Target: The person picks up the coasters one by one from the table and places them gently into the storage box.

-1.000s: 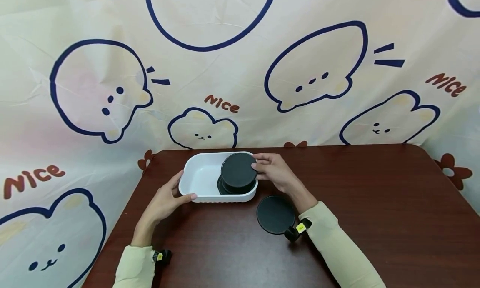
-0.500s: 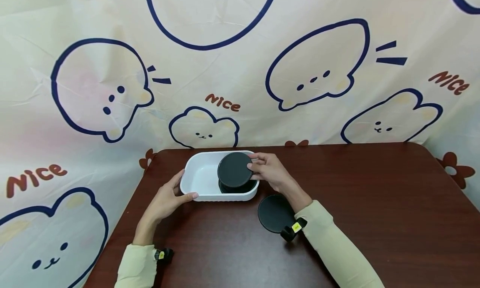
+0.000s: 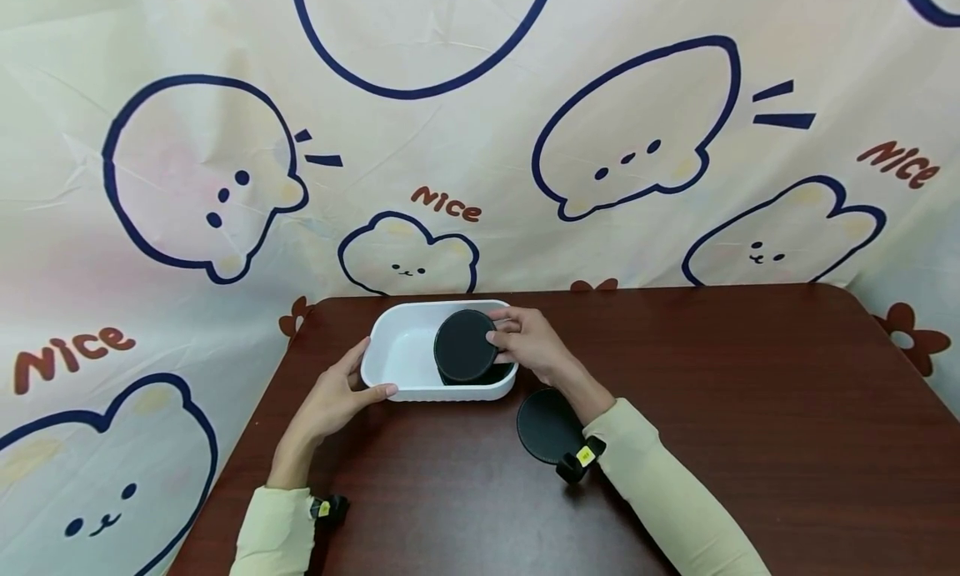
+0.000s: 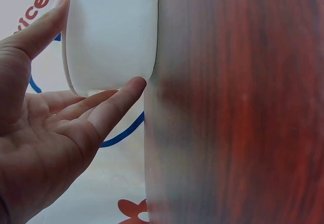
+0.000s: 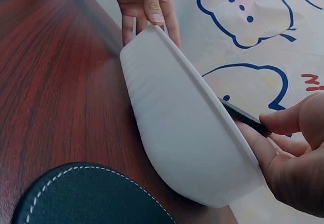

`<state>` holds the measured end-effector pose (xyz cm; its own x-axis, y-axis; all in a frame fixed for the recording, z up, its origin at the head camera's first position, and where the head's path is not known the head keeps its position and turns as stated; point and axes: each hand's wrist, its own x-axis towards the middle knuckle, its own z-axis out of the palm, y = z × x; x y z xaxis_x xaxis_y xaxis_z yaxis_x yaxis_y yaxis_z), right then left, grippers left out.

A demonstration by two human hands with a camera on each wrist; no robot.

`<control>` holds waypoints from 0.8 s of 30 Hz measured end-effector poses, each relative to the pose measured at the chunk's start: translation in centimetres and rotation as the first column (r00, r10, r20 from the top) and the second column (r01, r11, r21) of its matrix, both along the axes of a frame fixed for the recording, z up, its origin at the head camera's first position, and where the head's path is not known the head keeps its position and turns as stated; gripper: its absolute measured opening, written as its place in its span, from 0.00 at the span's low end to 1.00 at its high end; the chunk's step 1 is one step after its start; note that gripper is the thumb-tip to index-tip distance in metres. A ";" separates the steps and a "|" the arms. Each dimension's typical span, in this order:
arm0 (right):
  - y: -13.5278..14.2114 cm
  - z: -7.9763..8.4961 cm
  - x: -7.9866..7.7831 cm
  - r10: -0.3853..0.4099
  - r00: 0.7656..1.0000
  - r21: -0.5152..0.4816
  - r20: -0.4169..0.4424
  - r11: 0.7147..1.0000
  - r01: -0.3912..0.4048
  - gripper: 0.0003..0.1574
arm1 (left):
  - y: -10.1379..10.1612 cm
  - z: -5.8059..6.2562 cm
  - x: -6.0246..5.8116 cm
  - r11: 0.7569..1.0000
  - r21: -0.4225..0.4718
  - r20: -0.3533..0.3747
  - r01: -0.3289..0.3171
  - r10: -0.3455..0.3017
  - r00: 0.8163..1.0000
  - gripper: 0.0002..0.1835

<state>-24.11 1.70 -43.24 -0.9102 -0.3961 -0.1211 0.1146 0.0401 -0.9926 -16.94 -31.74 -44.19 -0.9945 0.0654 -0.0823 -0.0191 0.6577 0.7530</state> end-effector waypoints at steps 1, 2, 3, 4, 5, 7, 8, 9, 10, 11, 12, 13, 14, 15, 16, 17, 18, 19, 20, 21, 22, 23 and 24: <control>-0.1 0.1 0.0 0.001 1.000 0.011 -0.008 1.000 -0.001 0.28 | 0.0 0.0 0.0 1.000 0.000 0.000 0.001 -0.001 1.000 0.58; -0.1 0.1 0.1 0.002 1.000 0.022 -0.016 1.000 -0.002 0.28 | 0.0 0.0 0.0 1.000 -0.001 0.001 0.000 0.000 1.000 0.58; -0.2 0.1 0.1 0.003 1.000 0.034 -0.022 0.999 -0.002 0.28 | 0.0 0.0 0.0 1.000 -0.001 0.001 0.000 0.000 1.000 0.58; -0.2 0.2 0.1 0.002 1.000 0.045 -0.027 0.999 -0.001 0.28 | 0.0 0.0 0.0 1.000 -0.002 0.000 -0.001 0.001 1.000 0.58; -0.3 0.2 0.2 0.002 0.999 0.059 -0.034 0.998 0.000 0.28 | 0.0 0.0 0.0 1.000 -0.002 -0.001 0.000 0.000 1.000 0.58; -0.3 0.3 0.2 0.004 0.999 0.100 -0.054 0.995 0.002 0.28 | 0.0 -0.1 0.0 1.000 -0.004 -0.004 0.001 -0.001 1.000 0.58; -0.3 0.4 0.3 0.002 0.998 0.134 -0.070 0.991 0.007 0.28 | 0.0 -0.1 0.0 1.000 -0.004 -0.004 0.001 -0.001 1.000 0.58; -0.2 0.6 0.4 0.002 0.995 0.183 -0.101 0.983 0.016 0.27 | 0.0 -0.1 0.0 1.000 -0.003 -0.005 0.002 -0.002 1.000 0.58; -0.2 0.7 0.5 0.002 0.991 0.233 -0.137 0.972 0.030 0.27 | 0.1 -0.1 0.0 1.000 -0.002 -0.006 0.004 -0.004 1.000 0.58; 0.0 0.9 0.6 0.007 0.983 0.286 -0.184 0.957 0.047 0.27 | 0.1 -0.1 0.0 1.000 0.000 -0.007 0.005 -0.005 1.000 0.58; 0.1 1.2 0.7 0.011 0.974 0.334 -0.227 0.940 0.068 0.27 | 0.2 -0.1 -0.1 1.000 0.002 -0.008 0.005 -0.005 1.000 0.58; 0.3 1.4 0.8 0.016 0.962 0.374 -0.271 0.923 0.090 0.27 | 0.2 -0.1 -0.1 1.000 0.004 -0.008 0.005 -0.005 1.000 0.58; 0.5 1.6 0.8 0.022 0.951 0.403 -0.309 0.909 0.110 0.28 | 0.2 -0.1 -0.1 1.000 0.006 -0.009 0.006 -0.006 1.000 0.58; 0.7 1.8 0.9 0.028 0.941 0.417 -0.338 0.901 0.123 0.28 | 0.3 -0.1 -0.1 1.000 0.005 -0.010 0.004 -0.004 1.000 0.58; 1.0 2.0 1.0 0.030 0.935 0.416 -0.353 0.900 0.128 0.29 | 0.3 -0.1 -0.1 1.000 0.005 -0.011 0.002 -0.001 1.000 0.58; 1.3 2.0 0.9 0.033 0.932 0.410 -0.362 0.903 0.127 0.29 | 0.2 -0.1 -0.1 1.000 0.003 -0.010 -0.002 0.002 1.000 0.58; 1.7 2.1 1.0 0.031 0.933 0.394 -0.359 0.911 0.121 0.29 | 0.2 -0.1 -0.1 1.000 0.001 -0.009 -0.005 0.005 1.000 0.58; 2.0 2.1 1.0 0.028 0.934 0.376 -0.356 0.919 0.116 0.30 | 0.2 0.0 -0.1 1.000 -0.001 -0.008 -0.007 0.007 1.000 0.58; 2.4 2.1 1.0 0.021 0.937 0.356 -0.348 0.928 0.112 0.30 | 0.2 0.0 -0.1 1.000 -0.002 -0.006 -0.008 0.008 1.000 0.58; 2.8 2.0 0.9 0.016 0.940 0.338 -0.342 0.935 0.107 0.29 | 0.2 0.0 0.0 1.000 -0.004 -0.005 -0.008 0.008 1.000 0.58; 3.1 1.9 0.9 0.012 0.942 0.320 -0.334 0.942 0.102 0.29 | 0.2 0.0 0.0 1.000 -0.005 -0.003 -0.007 0.007 1.000 0.58; 3.5 1.7 0.9 0.009 0.945 0.306 -0.326 0.947 0.096 0.30 | 0.1 0.1 0.0 1.000 -0.006 -0.002 -0.007 0.007 1.000 0.58; 3.8 1.6 0.8 0.005 0.949 0.293 -0.315 0.952 0.092 0.30 | 0.1 0.1 0.0 1.000 -0.007 0.000 -0.006 0.006 1.000 0.58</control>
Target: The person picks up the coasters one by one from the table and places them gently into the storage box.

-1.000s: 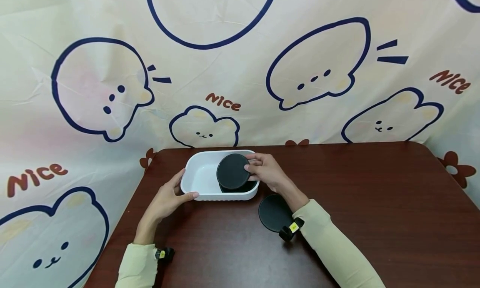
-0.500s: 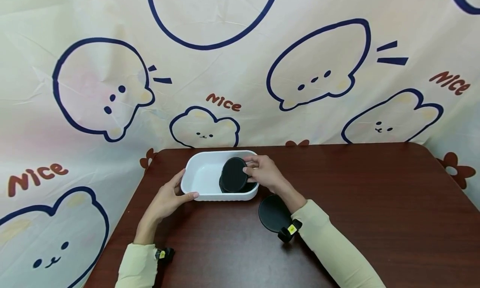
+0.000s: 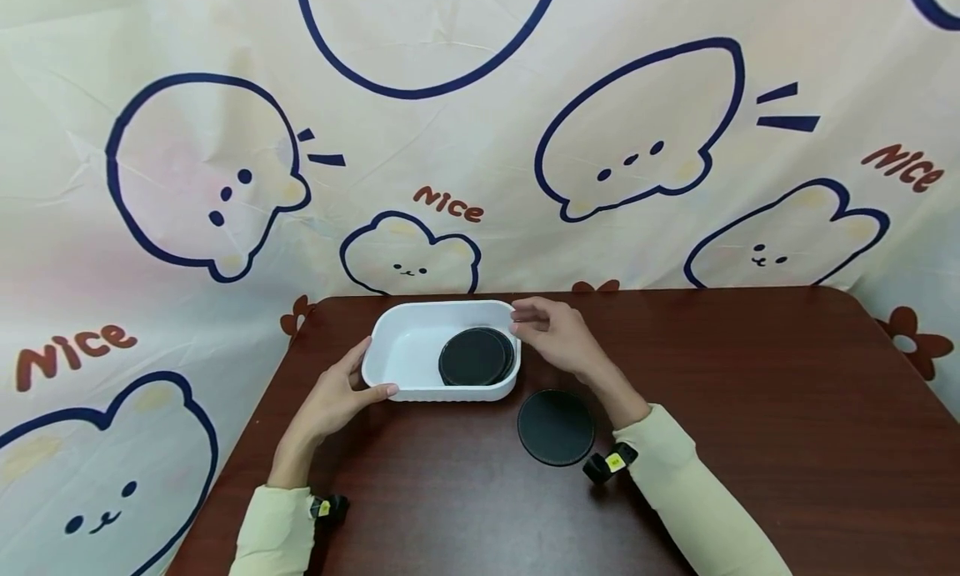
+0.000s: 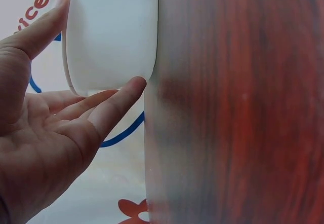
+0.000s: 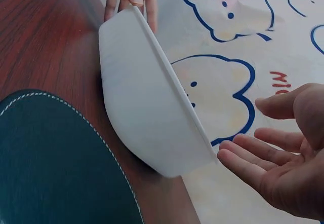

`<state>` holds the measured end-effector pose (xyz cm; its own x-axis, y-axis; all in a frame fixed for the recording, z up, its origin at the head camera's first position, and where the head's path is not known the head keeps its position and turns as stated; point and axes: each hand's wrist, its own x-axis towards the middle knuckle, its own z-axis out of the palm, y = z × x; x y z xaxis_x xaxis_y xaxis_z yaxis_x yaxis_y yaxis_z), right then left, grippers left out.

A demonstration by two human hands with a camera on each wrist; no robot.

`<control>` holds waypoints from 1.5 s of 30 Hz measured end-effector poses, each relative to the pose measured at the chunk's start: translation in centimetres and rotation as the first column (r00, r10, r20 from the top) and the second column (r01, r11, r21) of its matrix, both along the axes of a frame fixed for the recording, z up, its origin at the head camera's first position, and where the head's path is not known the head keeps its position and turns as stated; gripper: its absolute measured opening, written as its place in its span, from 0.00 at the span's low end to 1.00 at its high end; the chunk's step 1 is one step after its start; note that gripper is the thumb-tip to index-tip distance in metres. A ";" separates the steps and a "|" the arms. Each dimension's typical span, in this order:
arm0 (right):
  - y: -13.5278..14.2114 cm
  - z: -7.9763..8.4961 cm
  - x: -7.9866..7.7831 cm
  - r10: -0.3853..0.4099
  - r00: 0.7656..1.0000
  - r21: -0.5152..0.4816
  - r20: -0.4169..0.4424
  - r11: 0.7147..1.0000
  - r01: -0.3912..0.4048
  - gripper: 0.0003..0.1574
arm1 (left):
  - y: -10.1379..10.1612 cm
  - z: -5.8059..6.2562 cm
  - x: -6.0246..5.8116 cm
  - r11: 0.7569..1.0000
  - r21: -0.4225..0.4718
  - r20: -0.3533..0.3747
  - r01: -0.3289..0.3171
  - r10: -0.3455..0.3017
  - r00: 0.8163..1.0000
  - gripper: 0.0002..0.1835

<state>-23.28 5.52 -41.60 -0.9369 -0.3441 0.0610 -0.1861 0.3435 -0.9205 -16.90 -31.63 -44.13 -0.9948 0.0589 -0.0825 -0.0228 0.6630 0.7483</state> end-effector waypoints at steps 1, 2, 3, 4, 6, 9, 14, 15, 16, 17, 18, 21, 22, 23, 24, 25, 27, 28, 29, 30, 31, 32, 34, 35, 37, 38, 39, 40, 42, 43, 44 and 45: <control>0.3 -0.1 0.0 -0.001 1.000 -0.011 0.014 1.000 0.001 0.30 | 0.0 0.0 0.0 1.000 0.000 0.001 0.001 -0.001 1.000 0.58; 0.6 -0.2 -0.1 0.003 1.000 -0.022 0.027 1.000 -0.002 0.31 | 0.0 0.0 0.0 1.000 -0.002 0.002 -0.001 0.001 1.000 0.58; 0.8 -0.3 -0.1 0.010 0.999 -0.036 0.038 0.999 -0.009 0.31 | 0.0 0.0 0.0 1.000 -0.002 0.003 -0.003 0.003 1.000 0.58; 1.1 -0.3 -0.2 0.015 0.998 -0.056 0.057 0.998 -0.012 0.32 | -0.1 0.0 0.0 1.000 -0.003 0.004 -0.005 0.005 1.000 0.58; 1.5 -0.4 -0.2 0.024 0.995 -0.100 0.099 0.995 -0.014 0.33 | 0.0 0.0 0.0 1.000 -0.004 0.005 -0.006 0.006 1.000 0.58; 2.0 -0.4 -0.3 0.047 0.988 -0.154 0.146 0.988 -0.024 0.34 | 0.0 -0.1 0.0 1.000 -0.006 0.004 -0.005 0.005 1.000 0.58; 2.9 -0.7 -0.2 0.056 0.983 -0.153 0.177 0.988 -0.029 0.37 | 0.1 -0.1 0.0 1.000 -0.010 -0.002 0.002 -0.002 1.000 0.58; 3.0 -0.8 -0.2 0.056 0.982 -0.150 0.180 0.988 -0.029 0.37 | 0.1 -0.1 0.0 1.000 -0.010 -0.003 0.003 -0.003 1.000 0.58; 3.2 -0.9 -0.2 0.057 0.981 -0.148 0.184 0.989 -0.030 0.38 | 0.0 -0.1 0.0 1.000 -0.010 -0.004 0.004 -0.004 1.000 0.58; 3.4 -1.0 -0.2 0.060 0.981 -0.149 0.186 0.988 -0.032 0.37 | 0.0 -0.1 0.0 1.000 -0.010 -0.003 0.004 -0.004 1.000 0.58; 3.6 -1.1 -0.2 0.065 0.980 -0.149 0.189 0.988 -0.037 0.38 | 0.0 -0.1 0.0 1.000 -0.011 -0.001 0.004 -0.004 1.000 0.58; 4.1 -1.4 -0.2 0.074 0.978 -0.156 0.196 0.987 -0.044 0.37 | 0.1 -0.1 0.0 1.000 -0.010 0.001 0.005 -0.005 1.000 0.58; 4.3 -1.4 -0.2 0.077 0.978 -0.156 0.195 0.987 -0.046 0.37 | 0.1 -0.1 0.0 1.000 -0.010 0.002 0.005 -0.005 1.000 0.59; 4.5 -1.5 -0.2 0.079 0.978 -0.157 0.194 0.986 -0.048 0.37 | 0.1 -0.1 0.0 1.000 -0.010 0.003 0.005 -0.005 1.000 0.59; 4.6 -1.6 -0.2 0.081 0.978 -0.155 0.194 0.987 -0.051 0.37 | 0.2 -0.1 0.0 1.000 -0.010 0.001 0.007 -0.007 1.000 0.58; 4.9 -1.7 -0.2 0.081 0.978 -0.155 0.192 0.987 -0.051 0.37 | 0.2 -0.1 0.0 1.000 -0.009 -0.001 0.005 -0.005 1.000 0.59; 5.3 -1.8 -0.2 0.080 0.979 -0.146 0.190 0.988 -0.053 0.38 | 0.2 0.0 0.0 1.000 -0.010 -0.003 0.007 -0.007 1.000 0.59; 5.5 -1.9 -0.2 0.081 0.979 -0.138 0.186 0.989 -0.056 0.38 | 0.2 0.0 0.0 1.000 -0.010 -0.004 0.007 -0.007 1.000 0.59; 5.7 -2.0 -0.1 0.082 0.980 -0.127 0.181 0.990 -0.059 0.38 | 0.2 0.0 0.0 1.000 -0.014 -0.007 0.010 -0.011 1.000 0.59; 5.9 -2.2 -0.1 0.084 0.981 -0.114 0.177 0.991 -0.064 0.38 | 0.2 0.0 0.0 1.000 -0.014 -0.007 0.009 -0.009 1.000 0.59; 6.1 -2.3 0.0 0.087 0.981 -0.102 0.172 0.992 -0.070 0.39 | 0.2 -0.1 0.0 1.000 -0.013 -0.006 0.007 -0.007 1.000 0.59; 6.3 -2.4 0.1 0.089 0.982 -0.085 0.165 0.994 -0.076 0.39 | 0.2 -0.1 0.0 1.000 -0.013 -0.006 0.007 -0.007 1.000 0.58; 6.6 -2.6 0.3 0.090 0.985 -0.046 0.147 0.995 -0.084 0.40 | 0.1 -0.1 0.0 1.000 -0.012 -0.004 0.004 -0.004 1.000 0.58; 6.8 -2.7 0.4 0.093 0.986 -0.030 0.138 0.996 -0.089 0.40 | 0.1 -0.1 0.0 1.000 -0.011 -0.003 0.005 -0.005 1.000 0.58; 7.0 -2.7 0.6 0.101 0.987 -0.006 0.126 0.995 -0.101 0.41 | 0.0 -0.1 0.0 1.000 -0.006 -0.001 0.003 -0.003 1.000 0.58; 7.1 -2.7 0.7 0.105 0.987 0.006 0.119 0.994 -0.107 0.42 | 0.0 -0.1 0.0 1.000 -0.005 -0.002 0.004 -0.004 1.000 0.58; 7.3 -2.7 0.8 0.111 0.988 0.023 0.109 0.993 -0.114 0.43 | 0.0 -0.1 0.0 1.000 -0.005 -0.003 0.006 -0.006 1.000 0.58; 7.3 -2.8 0.9 0.117 0.988 0.036 0.104 0.992 -0.121 0.44 | 0.0 -0.1 0.0 1.000 -0.004 -0.006 0.008 -0.008 1.000 0.58; 7.5 -2.8 1.2 0.136 0.986 0.068 0.093 0.987 -0.143 0.47 | 0.0 -0.1 0.0 1.000 -0.002 -0.010 0.014 -0.014 1.000 0.58; 7.6 -2.8 1.3 0.152 0.985 0.089 0.082 0.983 -0.159 0.48 | 0.0 -0.1 0.0 1.000 -0.001 -0.013 0.017 -0.017 1.000 0.58; 7.7 -2.8 1.5 0.168 0.983 0.110 0.072 0.978 -0.175 0.49 | 0.0 -0.1 0.0 1.000 0.000 -0.013 0.017 -0.017 1.000 0.58; 7.8 -2.8 1.7 0.183 0.981 0.134 0.063 0.973 -0.190 0.50 | 0.0 -0.1 0.0 1.000 0.000 -0.014 0.019 -0.019 1.000 0.58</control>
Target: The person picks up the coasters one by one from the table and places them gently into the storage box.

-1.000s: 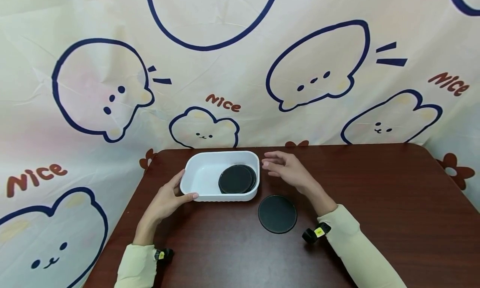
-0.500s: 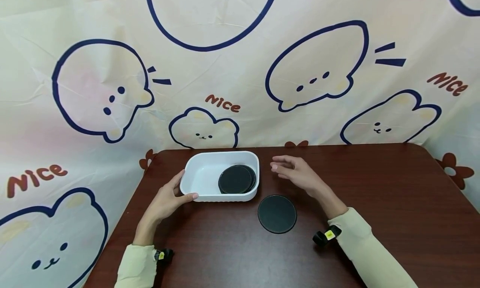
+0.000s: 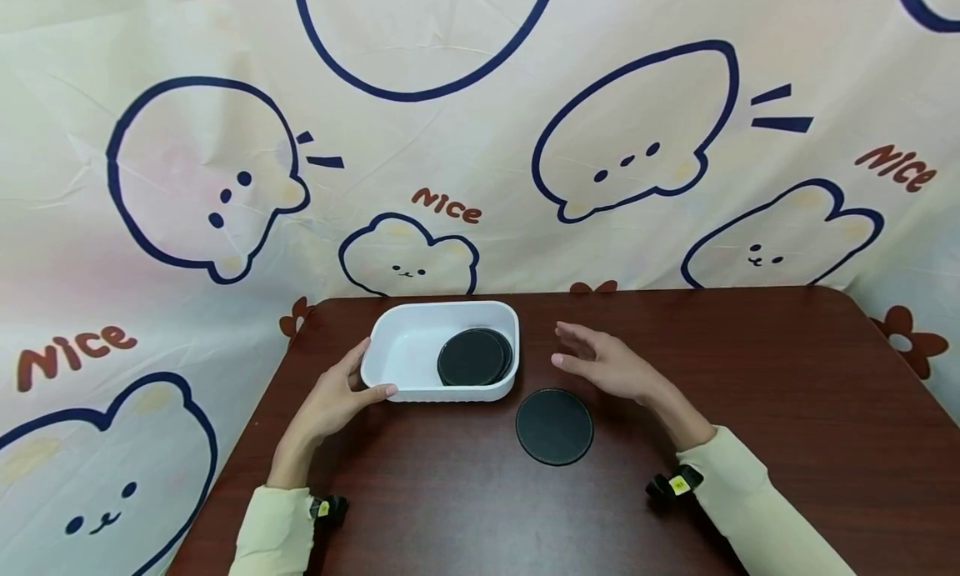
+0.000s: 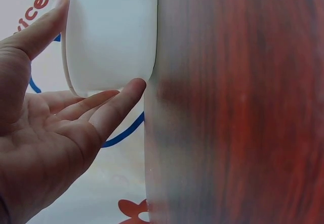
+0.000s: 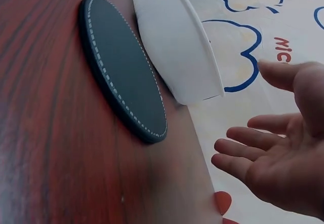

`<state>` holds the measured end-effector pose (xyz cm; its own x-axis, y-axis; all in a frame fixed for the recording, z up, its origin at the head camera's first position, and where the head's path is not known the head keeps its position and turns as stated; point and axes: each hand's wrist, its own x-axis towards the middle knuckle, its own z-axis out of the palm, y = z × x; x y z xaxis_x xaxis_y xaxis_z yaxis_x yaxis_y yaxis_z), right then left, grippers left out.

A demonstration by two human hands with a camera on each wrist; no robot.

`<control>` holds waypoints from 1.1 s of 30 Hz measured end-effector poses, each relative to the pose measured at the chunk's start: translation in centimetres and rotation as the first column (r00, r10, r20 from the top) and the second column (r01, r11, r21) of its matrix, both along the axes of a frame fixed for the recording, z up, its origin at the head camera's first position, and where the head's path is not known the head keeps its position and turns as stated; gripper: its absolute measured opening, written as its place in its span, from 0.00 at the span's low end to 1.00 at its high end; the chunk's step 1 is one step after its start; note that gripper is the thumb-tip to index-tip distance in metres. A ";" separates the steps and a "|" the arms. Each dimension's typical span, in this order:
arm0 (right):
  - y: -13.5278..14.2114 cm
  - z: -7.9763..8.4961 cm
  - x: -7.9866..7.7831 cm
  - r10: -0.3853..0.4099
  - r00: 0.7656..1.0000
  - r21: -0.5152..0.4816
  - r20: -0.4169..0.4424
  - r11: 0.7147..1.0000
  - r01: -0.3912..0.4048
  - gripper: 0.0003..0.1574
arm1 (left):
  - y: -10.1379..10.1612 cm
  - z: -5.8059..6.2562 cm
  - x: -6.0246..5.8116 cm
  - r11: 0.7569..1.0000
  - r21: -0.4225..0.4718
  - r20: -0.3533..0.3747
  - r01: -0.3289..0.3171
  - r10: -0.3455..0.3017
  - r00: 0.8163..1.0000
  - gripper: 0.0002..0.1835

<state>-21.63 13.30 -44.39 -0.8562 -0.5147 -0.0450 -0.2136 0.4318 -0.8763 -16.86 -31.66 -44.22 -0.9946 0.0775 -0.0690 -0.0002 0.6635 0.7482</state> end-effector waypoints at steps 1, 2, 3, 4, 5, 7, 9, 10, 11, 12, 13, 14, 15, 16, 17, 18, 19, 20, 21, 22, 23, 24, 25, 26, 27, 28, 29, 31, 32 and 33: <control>0.1 0.0 0.2 0.015 1.000 0.015 -0.005 1.000 -0.015 0.51 | 0.0 0.0 0.0 1.000 0.000 0.000 0.001 -0.001 1.000 0.58; 0.2 0.0 0.4 0.033 0.999 0.029 -0.012 0.999 -0.033 0.51 | 0.0 0.0 0.0 1.000 0.000 0.000 0.002 -0.002 1.000 0.58; 0.3 0.0 0.6 0.049 0.999 0.042 -0.021 0.998 -0.048 0.52 | 0.0 0.0 -0.1 1.000 -0.002 0.001 0.003 -0.003 1.000 0.58; 0.4 -0.1 0.7 0.060 0.998 0.049 -0.027 0.997 -0.059 0.52 | 0.0 0.0 -0.1 1.000 -0.003 0.002 0.002 -0.002 1.000 0.58; 0.5 -0.1 0.9 0.062 0.998 0.055 -0.028 0.997 -0.060 0.52 | 0.0 0.0 -0.1 1.000 -0.004 0.002 0.002 -0.002 1.000 0.58; 0.7 -0.2 1.2 0.053 0.998 0.048 -0.023 0.997 -0.052 0.52 | 0.1 0.0 -0.1 1.000 -0.007 0.003 0.003 -0.003 1.000 0.58; 0.9 -0.3 1.5 0.037 0.999 0.028 -0.014 0.999 -0.036 0.51 | 0.1 0.0 -0.1 1.000 -0.008 0.003 0.006 -0.005 1.000 0.58; 1.1 -0.3 1.6 0.022 1.000 0.016 -0.004 1.000 -0.022 0.51 | 0.1 0.0 -0.1 1.000 -0.009 0.003 0.005 -0.005 1.000 0.58; 1.2 -0.3 1.8 0.009 1.000 0.004 0.006 1.000 -0.009 0.51 | 0.1 0.0 -0.1 1.000 -0.008 0.003 0.005 -0.005 1.000 0.58; 1.3 -0.4 2.0 -0.001 1.000 -0.007 0.013 1.000 0.001 0.50 | 0.1 0.0 -0.1 1.000 -0.007 0.002 0.003 -0.003 1.000 0.58; 1.5 -0.5 2.1 -0.005 1.000 -0.015 0.014 1.000 0.005 0.50 | 0.1 0.0 0.0 1.000 -0.006 0.001 0.002 -0.002 1.000 0.58; 1.6 -0.6 2.3 -0.013 1.000 -0.019 0.015 1.000 0.013 0.49 | 0.1 0.0 0.0 1.000 -0.006 0.000 0.002 -0.002 1.000 0.58; 1.7 -0.8 2.5 -0.019 1.000 -0.022 0.016 1.000 0.020 0.49 | 0.1 0.1 0.0 1.000 -0.006 -0.001 0.002 -0.002 1.000 0.57; 1.8 -0.9 2.6 -0.019 1.000 -0.025 0.010 1.000 0.020 0.48 | 0.1 0.1 0.0 1.000 -0.005 -0.002 0.002 -0.002 1.000 0.57; 1.9 -1.1 2.8 -0.017 1.000 -0.027 0.003 0.999 0.017 0.48 | 0.1 0.1 0.0 1.000 -0.004 -0.001 0.002 -0.002 1.000 0.57; 1.9 -1.2 2.9 -0.013 1.000 -0.025 -0.005 1.000 0.013 0.47 | 0.1 0.1 0.0 1.000 -0.005 0.000 0.003 -0.003 1.000 0.57; 2.0 -1.4 3.1 -0.009 1.000 -0.023 -0.010 1.000 0.009 0.47 | 0.1 0.1 0.0 1.000 -0.005 0.002 0.004 -0.004 1.000 0.58; 2.0 -1.5 3.3 -0.006 1.000 -0.022 -0.013 1.000 0.005 0.47 | 0.1 0.1 0.0 1.000 -0.006 0.005 0.005 -0.005 1.000 0.58; 2.0 -1.7 3.4 -0.001 1.000 -0.019 -0.016 1.000 0.000 0.47 | 0.1 0.1 0.1 1.000 -0.007 0.007 0.004 -0.004 1.000 0.58; 2.0 -1.8 3.6 0.005 1.000 -0.016 -0.017 1.000 -0.005 0.47 | 0.1 0.1 0.1 1.000 -0.007 0.010 0.002 -0.002 1.000 0.58; 2.0 -1.9 3.7 0.010 1.000 -0.012 -0.018 1.000 -0.010 0.47 | 0.1 0.1 0.1 1.000 -0.006 0.012 0.001 -0.001 1.000 0.58; 1.9 -2.0 3.9 0.015 1.000 -0.006 -0.021 1.000 -0.015 0.48 | 0.1 0.1 0.1 1.000 -0.005 0.012 0.000 0.000 1.000 0.58; 1.9 -2.1 4.0 0.018 1.000 -0.003 -0.022 1.000 -0.018 0.48 | 0.1 0.1 0.1 1.000 -0.003 0.013 -0.002 0.002 1.000 0.58; 1.8 -2.1 4.2 0.022 0.999 0.004 -0.028 1.000 -0.022 0.48 | 0.1 0.1 0.1 1.000 -0.002 0.012 -0.004 0.004 1.000 0.58; 1.8 -2.2 4.4 0.024 0.999 0.013 -0.037 1.000 -0.024 0.48 | 0.1 0.2 0.1 1.000 -0.002 0.011 -0.005 0.005 1.000 0.58; 1.7 -2.2 4.5 0.029 0.998 0.026 -0.051 0.999 -0.028 0.48 | 0.1 0.2 0.1 1.000 -0.001 0.010 -0.005 0.005 1.000 0.58; 1.6 -2.3 4.7 0.033 0.997 0.043 -0.066 0.999 -0.030 0.49 | 0.1 0.2 0.1 1.000 -0.001 0.009 -0.004 0.004 1.000 0.58; 1.4 -2.4 5.0 0.044 0.994 0.083 -0.102 0.996 -0.036 0.49 | 0.1 0.2 0.1 1.000 -0.003 0.008 -0.002 0.002 1.000 0.58; 1.3 -2.5 5.1 0.052 0.991 0.104 -0.120 0.994 -0.039 0.49 | 0.1 0.2 0.1 1.000 -0.003 0.008 -0.001 0.001 1.000 0.58; 1.2 -2.6 5.2 0.060 0.990 0.122 -0.131 0.992 -0.044 0.50 | 0.1 0.2 0.1 1.000 -0.003 0.008 0.001 -0.001 1.000 0.58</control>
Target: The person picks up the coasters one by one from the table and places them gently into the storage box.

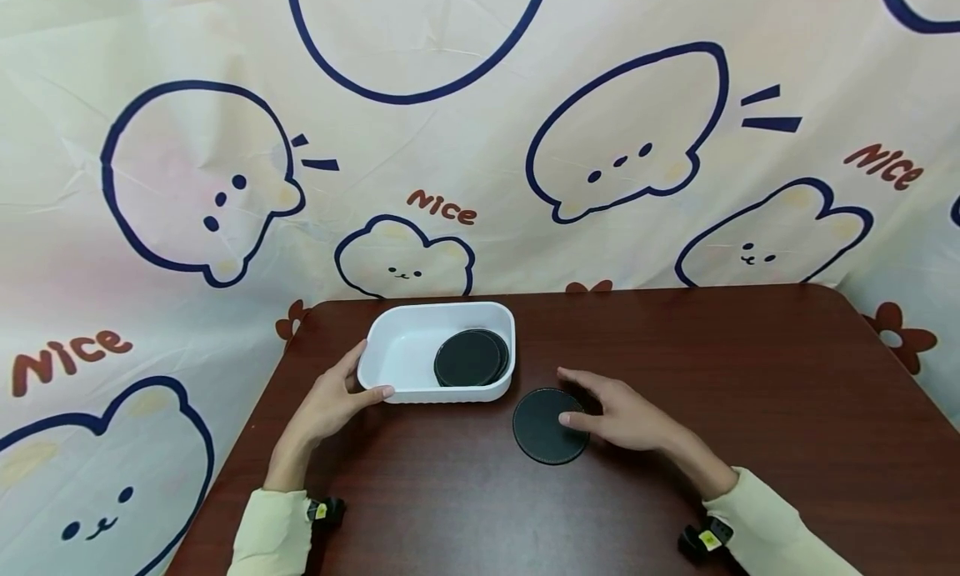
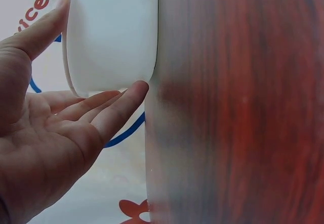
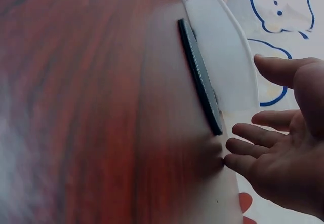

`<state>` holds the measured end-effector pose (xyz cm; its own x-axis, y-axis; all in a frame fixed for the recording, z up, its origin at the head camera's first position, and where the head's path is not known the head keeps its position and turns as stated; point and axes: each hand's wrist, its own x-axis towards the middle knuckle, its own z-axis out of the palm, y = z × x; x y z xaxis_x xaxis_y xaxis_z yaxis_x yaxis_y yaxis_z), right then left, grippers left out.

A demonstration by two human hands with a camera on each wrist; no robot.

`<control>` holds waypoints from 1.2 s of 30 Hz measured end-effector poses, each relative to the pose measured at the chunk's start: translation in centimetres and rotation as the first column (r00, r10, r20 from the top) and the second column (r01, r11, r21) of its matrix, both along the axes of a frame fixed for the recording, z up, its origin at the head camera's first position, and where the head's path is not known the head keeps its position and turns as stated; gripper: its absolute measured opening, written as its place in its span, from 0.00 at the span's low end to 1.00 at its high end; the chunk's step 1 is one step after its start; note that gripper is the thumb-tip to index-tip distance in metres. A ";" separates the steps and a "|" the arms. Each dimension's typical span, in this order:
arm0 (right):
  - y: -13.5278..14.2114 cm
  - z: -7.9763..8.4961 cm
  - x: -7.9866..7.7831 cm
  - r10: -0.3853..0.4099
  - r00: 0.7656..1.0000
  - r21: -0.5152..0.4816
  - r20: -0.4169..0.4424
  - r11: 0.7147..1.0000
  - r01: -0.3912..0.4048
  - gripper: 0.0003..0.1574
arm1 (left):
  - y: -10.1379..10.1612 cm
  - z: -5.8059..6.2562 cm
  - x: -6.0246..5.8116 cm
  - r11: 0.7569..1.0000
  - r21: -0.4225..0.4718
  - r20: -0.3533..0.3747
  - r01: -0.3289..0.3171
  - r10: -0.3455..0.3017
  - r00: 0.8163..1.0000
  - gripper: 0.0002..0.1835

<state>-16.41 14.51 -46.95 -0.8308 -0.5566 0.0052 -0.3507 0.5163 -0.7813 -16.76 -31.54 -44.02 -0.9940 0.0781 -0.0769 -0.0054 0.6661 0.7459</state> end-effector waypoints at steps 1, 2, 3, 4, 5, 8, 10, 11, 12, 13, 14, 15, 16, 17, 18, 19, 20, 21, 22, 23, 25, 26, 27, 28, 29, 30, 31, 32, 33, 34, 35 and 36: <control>-0.1 -0.1 0.1 0.005 1.000 0.020 -0.013 1.000 -0.005 0.50 | 0.0 0.0 0.0 1.000 0.000 0.000 0.001 -0.001 1.000 0.58; -0.2 -0.1 0.1 0.008 1.000 0.035 -0.021 0.999 -0.008 0.51 | 0.0 0.0 0.0 1.000 0.000 0.000 0.001 -0.001 1.000 0.58; -0.3 -0.1 0.2 0.012 1.000 0.047 -0.026 0.999 -0.011 0.51 | 0.0 0.0 0.0 1.000 0.000 0.000 0.001 -0.001 1.000 0.58; -0.5 -0.1 0.3 0.016 0.999 0.058 -0.028 0.998 -0.015 0.52 | 0.0 0.0 0.0 1.000 0.001 0.000 0.002 -0.002 1.000 0.58; -0.6 -0.1 0.3 0.019 0.999 0.068 -0.026 0.998 -0.018 0.52 | 0.0 0.0 0.0 1.000 0.000 0.001 0.001 -0.001 1.000 0.58; -0.9 0.0 0.5 0.024 0.999 0.096 -0.026 0.995 -0.022 0.51 | 0.0 0.0 0.0 1.000 -0.007 0.000 0.001 -0.001 1.000 0.58; -1.1 0.0 0.7 0.030 0.999 0.116 -0.026 0.993 -0.027 0.51 | 0.0 0.0 0.0 1.000 -0.010 0.000 0.002 -0.002 1.000 0.58; -1.2 0.0 0.8 0.032 0.999 0.128 -0.030 0.991 -0.028 0.50 | 0.0 0.0 0.0 1.000 -0.011 -0.001 0.002 -0.002 1.000 0.58; -1.3 0.0 0.8 0.034 0.999 0.141 -0.037 0.990 -0.028 0.50 | 0.0 0.0 0.0 1.000 -0.012 -0.001 0.002 -0.002 1.000 0.58; -1.4 0.0 0.9 0.036 0.998 0.152 -0.043 0.988 -0.029 0.50 | 0.0 0.0 0.0 1.000 -0.012 -0.001 0.002 -0.002 1.000 0.58; -1.5 0.0 1.0 0.039 0.998 0.160 -0.052 0.987 -0.030 0.49 | 0.0 0.0 0.0 1.000 -0.011 -0.001 0.003 -0.003 1.000 0.58; -1.6 -0.1 1.0 0.039 0.997 0.167 -0.061 0.986 -0.029 0.49 | 0.0 0.0 0.0 1.000 -0.011 -0.001 0.003 -0.003 1.000 0.58; -1.7 -0.1 1.1 0.039 0.997 0.173 -0.072 0.985 -0.026 0.49 | 0.0 0.0 0.0 1.000 -0.012 -0.001 0.003 -0.003 1.000 0.58; -1.7 -0.1 1.1 0.041 0.995 0.180 -0.087 0.983 -0.025 0.49 | 0.0 0.0 0.0 1.000 -0.012 -0.001 0.005 -0.005 1.000 0.58; -1.8 -0.1 1.1 0.043 0.994 0.183 -0.101 0.983 -0.024 0.48 | 0.0 0.1 0.0 1.000 -0.013 -0.002 0.004 -0.004 1.000 0.58; -1.8 0.0 1.1 0.045 0.993 0.184 -0.113 0.983 -0.023 0.48 | 0.0 0.1 0.0 1.000 -0.014 -0.002 0.005 -0.005 1.000 0.58; -1.9 0.0 1.2 0.043 0.992 0.184 -0.119 0.983 -0.020 0.48 | 0.0 0.1 0.0 1.000 -0.014 -0.002 0.005 -0.005 1.000 0.58; -2.0 0.1 1.2 0.040 0.992 0.185 -0.122 0.983 -0.017 0.48 | 0.0 0.1 0.1 1.000 -0.015 -0.001 0.005 -0.005 1.000 0.58; -2.0 0.1 1.1 0.039 0.991 0.187 -0.125 0.982 -0.015 0.48 | 0.0 0.1 0.1 1.000 -0.015 0.000 0.004 -0.004 1.000 0.57; -2.1 0.2 1.1 0.041 0.991 0.187 -0.129 0.982 -0.016 0.49 | 0.0 0.0 0.1 1.000 -0.016 0.001 0.003 -0.003 1.000 0.57; -2.2 0.2 1.0 0.032 0.992 0.180 -0.120 0.984 -0.010 0.50 | 0.1 0.0 0.1 1.000 -0.015 0.003 0.002 -0.001 1.000 0.57; -2.2 0.2 1.0 0.025 0.993 0.174 -0.113 0.985 -0.005 0.50 | 0.1 0.0 0.1 1.000 -0.014 0.005 0.000 0.000 1.000 0.57; -2.3 0.2 0.9 0.020 0.993 0.171 -0.113 0.985 0.000 0.51 | 0.1 -0.1 0.1 1.000 -0.013 0.005 0.000 0.000 1.000 0.57; -2.3 0.1 0.8 0.015 0.993 0.165 -0.115 0.986 0.004 0.52 | 0.1 -0.1 0.1 1.000 -0.011 0.006 0.000 0.000 1.000 0.57; -2.3 0.1 0.8 0.009 0.993 0.156 -0.120 0.988 0.010 0.52 | 0.1 -0.1 0.1 1.000 -0.011 0.006 -0.001 0.001 1.000 0.57; -2.3 0.1 0.7 -0.001 0.992 0.144 -0.123 0.989 0.019 0.52 | 0.1 -0.1 0.1 1.000 -0.010 0.007 -0.002 0.002 1.000 0.57; -2.3 0.0 0.6 -0.012 0.992 0.132 -0.129 0.991 0.029 0.53 | 0.1 -0.1 0.1 1.000 -0.012 0.006 -0.004 0.004 1.000 0.57; -2.2 0.0 0.6 -0.021 0.990 0.121 -0.139 0.992 0.038 0.53 | 0.1 0.0 0.2 1.000 -0.012 0.007 -0.004 0.004 1.000 0.57; -2.2 0.0 0.5 -0.030 0.988 0.110 -0.151 0.993 0.047 0.53 | 0.1 0.0 0.1 1.000 -0.014 0.007 -0.004 0.004 1.000 0.57; -2.1 -0.1 0.5 -0.038 0.986 0.098 -0.161 0.994 0.054 0.53 | 0.1 0.0 0.1 1.000 -0.016 0.007 -0.004 0.004 1.000 0.57; -2.1 0.0 0.4 -0.048 0.985 0.088 -0.165 0.994 0.063 0.53 | 0.1 0.0 0.1 1.000 -0.018 0.007 -0.003 0.003 1.000 0.57; -2.1 0.0 0.4 -0.056 0.985 0.078 -0.166 0.995 0.070 0.52 | 0.1 0.0 0.1 1.000 -0.020 0.006 -0.003 0.004 1.000 0.57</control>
